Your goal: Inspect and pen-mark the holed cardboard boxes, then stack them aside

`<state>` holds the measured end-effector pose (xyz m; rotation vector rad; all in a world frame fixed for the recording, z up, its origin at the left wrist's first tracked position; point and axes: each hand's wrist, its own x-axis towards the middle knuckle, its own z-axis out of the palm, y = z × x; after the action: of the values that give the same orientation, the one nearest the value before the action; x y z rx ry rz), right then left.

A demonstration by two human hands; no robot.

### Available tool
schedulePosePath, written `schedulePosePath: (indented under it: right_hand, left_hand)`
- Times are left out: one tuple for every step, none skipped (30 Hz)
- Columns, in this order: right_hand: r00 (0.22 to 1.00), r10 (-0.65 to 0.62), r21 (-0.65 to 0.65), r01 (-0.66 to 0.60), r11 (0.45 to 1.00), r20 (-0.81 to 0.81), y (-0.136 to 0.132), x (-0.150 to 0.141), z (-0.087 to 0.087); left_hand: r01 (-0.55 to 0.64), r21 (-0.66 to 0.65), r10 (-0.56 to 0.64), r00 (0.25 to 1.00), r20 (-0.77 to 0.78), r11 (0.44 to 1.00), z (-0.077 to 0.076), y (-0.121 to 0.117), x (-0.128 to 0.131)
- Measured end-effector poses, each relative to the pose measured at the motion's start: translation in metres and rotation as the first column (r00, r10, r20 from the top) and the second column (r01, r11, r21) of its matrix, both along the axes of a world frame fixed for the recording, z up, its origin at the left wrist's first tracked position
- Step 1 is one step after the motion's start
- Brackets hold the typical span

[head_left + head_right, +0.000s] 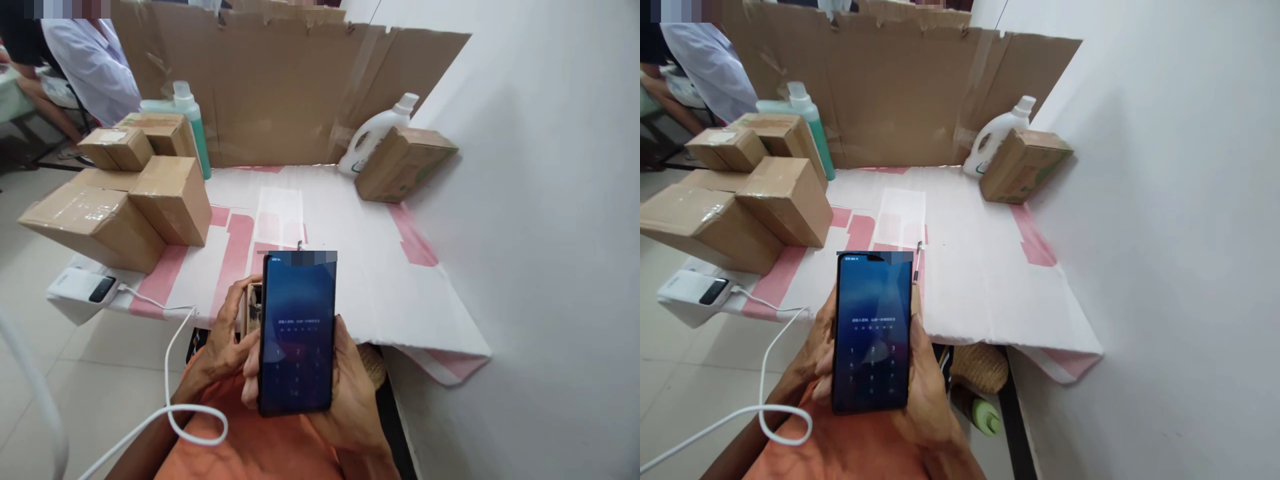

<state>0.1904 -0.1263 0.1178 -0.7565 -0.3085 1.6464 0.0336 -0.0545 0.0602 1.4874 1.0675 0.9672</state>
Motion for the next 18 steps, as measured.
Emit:
schedulePosePath:
  right_hand:
    - [1.0, -0.017, 0.003, 0.017, 1.0, -0.005, 0.0, 0.0, 0.001]
    - [0.999, -0.034, 0.003, 0.034, 0.999, -0.005, 0.0, 0.001, 0.001]
    - [0.999, -0.044, 0.001, 0.044, 0.999, -0.003, 0.0, 0.003, 0.0]
    - [0.999, -0.04, -0.003, 0.04, 0.999, -0.001, 0.0, 0.006, -0.001]
    - [1.0, -0.015, -0.012, 0.015, 1.0, -0.001, 0.0, 0.009, -0.001]
    - [1.0, 0.022, -0.021, -0.022, 1.0, -0.006, 0.0, 0.011, -0.001]
    - [0.998, 0.062, -0.026, -0.062, 0.998, -0.013, 0.0, 0.015, 0.001]
    - [0.996, 0.091, -0.023, -0.091, 0.996, -0.018, 0.0, 0.018, 0.004]
    - [0.995, 0.096, -0.012, -0.097, 0.995, -0.015, 0.0, 0.022, 0.007]
    - [0.997, 0.078, 0.002, -0.078, 0.997, -0.003, 0.001, 0.027, 0.011]
    - [0.999, 0.041, 0.019, -0.041, 0.999, 0.017, 0.002, 0.033, 0.014]
    - [0.999, -0.008, 0.039, 0.006, 0.999, 0.042, 0.005, 0.04, 0.017]
    - [0.996, -0.057, 0.057, 0.053, 0.997, 0.072, 0.009, 0.05, 0.017]
    - [0.988, -0.107, 0.074, 0.099, 0.992, 0.11, 0.014, 0.06, 0.015]
    - [0.975, -0.16, 0.085, 0.148, 0.985, 0.156, 0.021, 0.072, 0.009]
    - [0.954, -0.215, 0.086, 0.201, 0.976, 0.209, 0.029, 0.085, 0.0]
    - [0.922, -0.273, 0.077, 0.262, 0.962, 0.273, 0.037, 0.098, -0.012]
    - [0.884, -0.315, 0.047, 0.318, 0.947, 0.345, 0.047, 0.111, -0.027]
  left_hand:
    - [0.015, 0.0, -0.015, 1.0, 0.007, 1.0, -0.001, -0.001, -0.001]
    - [0.028, 0.002, -0.028, 1.0, 0.013, 1.0, -0.002, -0.001, -0.002]
    - [0.042, 0.007, -0.042, 0.999, 0.018, 0.999, -0.003, 0.0, -0.003]
    - [0.058, 0.015, -0.058, 0.998, 0.022, 0.998, -0.003, 0.0, -0.004]
    - [0.07, 0.028, -0.071, 0.997, 0.023, 0.997, -0.003, 0.001, -0.004]
    - [0.085, 0.043, -0.086, 0.996, 0.024, 0.995, -0.003, 0.003, -0.005]
    - [0.1, 0.052, -0.101, 0.995, 0.025, 0.994, -0.003, 0.004, -0.005]
    - [0.111, 0.055, -0.112, 0.993, 0.027, 0.992, -0.002, 0.005, -0.006]
    - [0.115, 0.051, -0.116, 0.993, 0.03, 0.992, -0.002, 0.006, -0.006]
    - [0.111, 0.043, -0.113, 0.993, 0.033, 0.993, -0.001, 0.007, -0.007]
    - [0.105, 0.032, -0.106, 0.994, 0.033, 0.994, 0.0, 0.007, -0.007]
    - [0.099, 0.021, -0.1, 0.994, 0.032, 0.995, 0.001, 0.008, -0.007]
    - [0.096, 0.014, -0.097, 0.995, 0.031, 0.995, 0.001, 0.008, -0.007]
    - [0.099, 0.007, -0.099, 0.995, 0.032, 0.995, 0.002, 0.009, -0.007]
    - [0.104, -0.004, -0.103, 0.994, 0.033, 0.995, 0.003, 0.009, -0.007]
    - [0.109, -0.015, -0.109, 0.993, 0.034, 0.994, 0.003, 0.009, -0.006]
    - [0.111, -0.025, -0.11, 0.993, 0.037, 0.993, 0.004, 0.009, -0.005]
    - [0.111, -0.03, -0.11, 0.993, 0.04, 0.993, 0.004, 0.009, -0.005]
